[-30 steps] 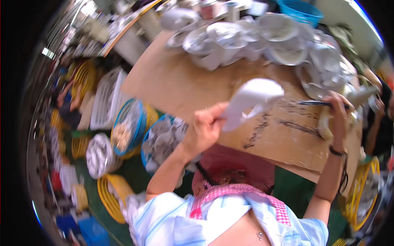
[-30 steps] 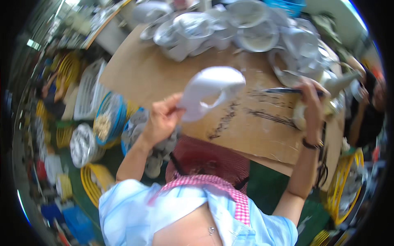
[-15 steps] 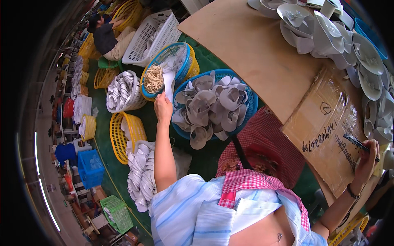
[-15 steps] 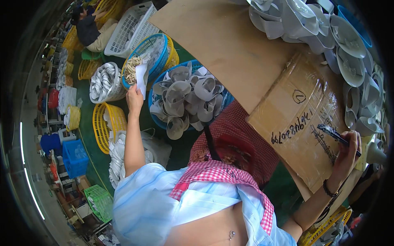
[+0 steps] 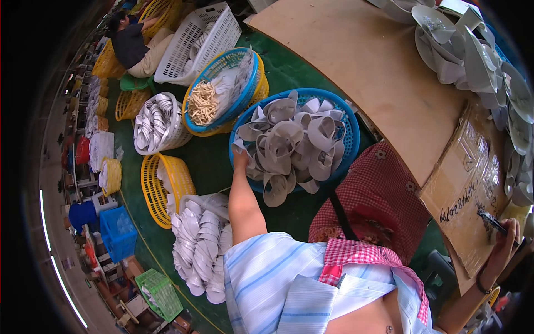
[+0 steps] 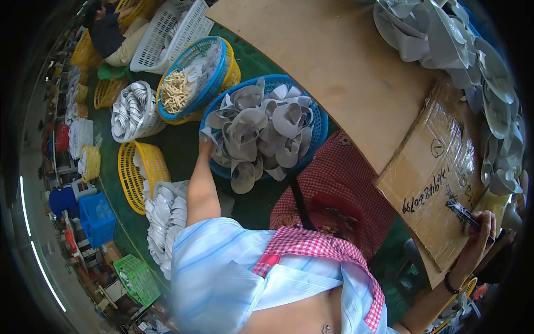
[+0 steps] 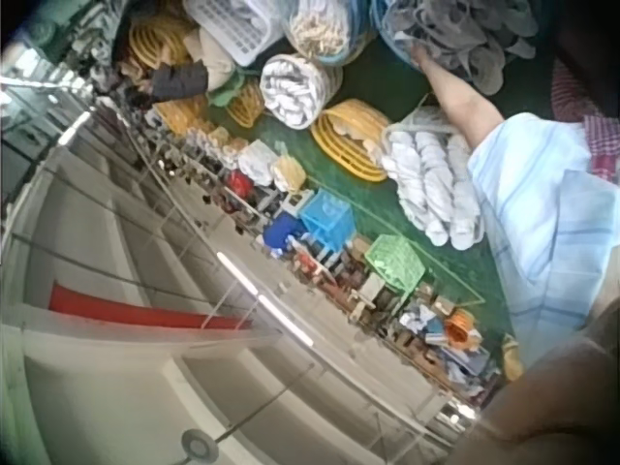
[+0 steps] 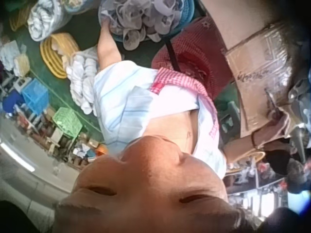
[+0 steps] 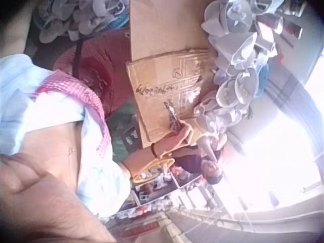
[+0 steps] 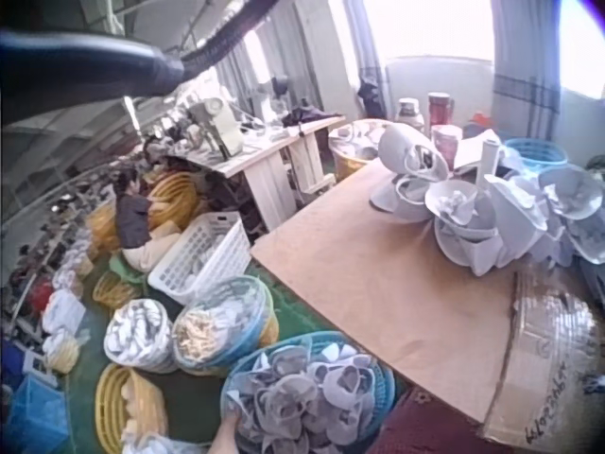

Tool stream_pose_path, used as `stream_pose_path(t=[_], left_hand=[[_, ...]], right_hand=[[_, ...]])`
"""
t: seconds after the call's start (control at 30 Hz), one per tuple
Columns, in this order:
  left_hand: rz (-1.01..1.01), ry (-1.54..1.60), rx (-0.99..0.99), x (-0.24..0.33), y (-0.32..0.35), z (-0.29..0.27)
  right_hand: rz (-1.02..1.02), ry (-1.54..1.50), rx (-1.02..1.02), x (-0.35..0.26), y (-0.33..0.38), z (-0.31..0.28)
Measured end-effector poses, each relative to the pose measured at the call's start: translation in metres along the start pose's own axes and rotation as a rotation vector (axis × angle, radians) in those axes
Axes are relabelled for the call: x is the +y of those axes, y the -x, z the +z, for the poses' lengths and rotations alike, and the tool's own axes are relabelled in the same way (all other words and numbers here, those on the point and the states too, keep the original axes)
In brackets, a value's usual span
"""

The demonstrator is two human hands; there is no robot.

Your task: The person takes shoe components from a basket, applies adhesive to the inside and edges of the pieces with an applicator brush, picks up a fallen piece from the floor, and places the glued shoe uppers onto the table.

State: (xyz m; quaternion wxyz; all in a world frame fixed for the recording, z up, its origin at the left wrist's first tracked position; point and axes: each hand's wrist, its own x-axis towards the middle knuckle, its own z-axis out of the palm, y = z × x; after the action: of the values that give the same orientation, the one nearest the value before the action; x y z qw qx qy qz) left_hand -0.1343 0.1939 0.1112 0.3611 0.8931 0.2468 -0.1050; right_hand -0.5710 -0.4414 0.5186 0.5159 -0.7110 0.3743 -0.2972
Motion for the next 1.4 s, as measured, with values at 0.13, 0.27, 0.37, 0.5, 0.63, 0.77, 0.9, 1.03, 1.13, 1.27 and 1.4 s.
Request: stream_pose_path(t=[0.13,0.27,0.37,0.5,0.63,0.77,0.9,1.03,1.13,1.27,1.4], left_hand=[[-0.033,0.242,-0.104,-0.019,-0.016,0.009],[-0.132,0.974,-0.002,-0.045,-0.048,0.019],[-0.123,1.204,0.120,-0.050,-0.057,0.028],[-0.059,0.855,0.488,0.020,-0.019,0.006],[0.163,0.830,0.377,0.192,0.067,-0.059],[1.355,0.592,-0.206,0.365,0.236,-0.014],[2.013,-0.092,0.051,0.493,0.378,0.045],[2.104,-0.243,-0.013,0.567,0.421,0.048],[2.191,-0.019,-0.137,0.516,0.462,0.047],[2.076,-0.064,-0.345,0.405,0.532,0.070],[1.842,0.016,-0.793,0.374,0.528,0.079]], right_hand=[[-0.075,0.020,-0.024,-0.014,0.013,0.007],[-0.063,0.092,-0.077,-0.030,0.025,0.026],[-0.038,0.160,-0.021,-0.044,0.031,0.048],[-0.115,0.061,-0.021,-0.065,0.028,0.056],[-0.152,0.132,-0.050,-0.074,0.013,0.054],[-0.083,-0.039,-0.078,-0.074,0.004,0.075],[-0.449,0.322,-0.284,-0.080,0.006,0.092],[-0.284,0.363,-0.318,-0.084,0.032,0.053],[-0.098,0.159,-0.298,-0.069,0.029,0.025],[-0.084,0.437,-0.159,-0.029,0.010,0.028],[-0.156,0.792,-0.237,0.001,-0.001,0.040]])
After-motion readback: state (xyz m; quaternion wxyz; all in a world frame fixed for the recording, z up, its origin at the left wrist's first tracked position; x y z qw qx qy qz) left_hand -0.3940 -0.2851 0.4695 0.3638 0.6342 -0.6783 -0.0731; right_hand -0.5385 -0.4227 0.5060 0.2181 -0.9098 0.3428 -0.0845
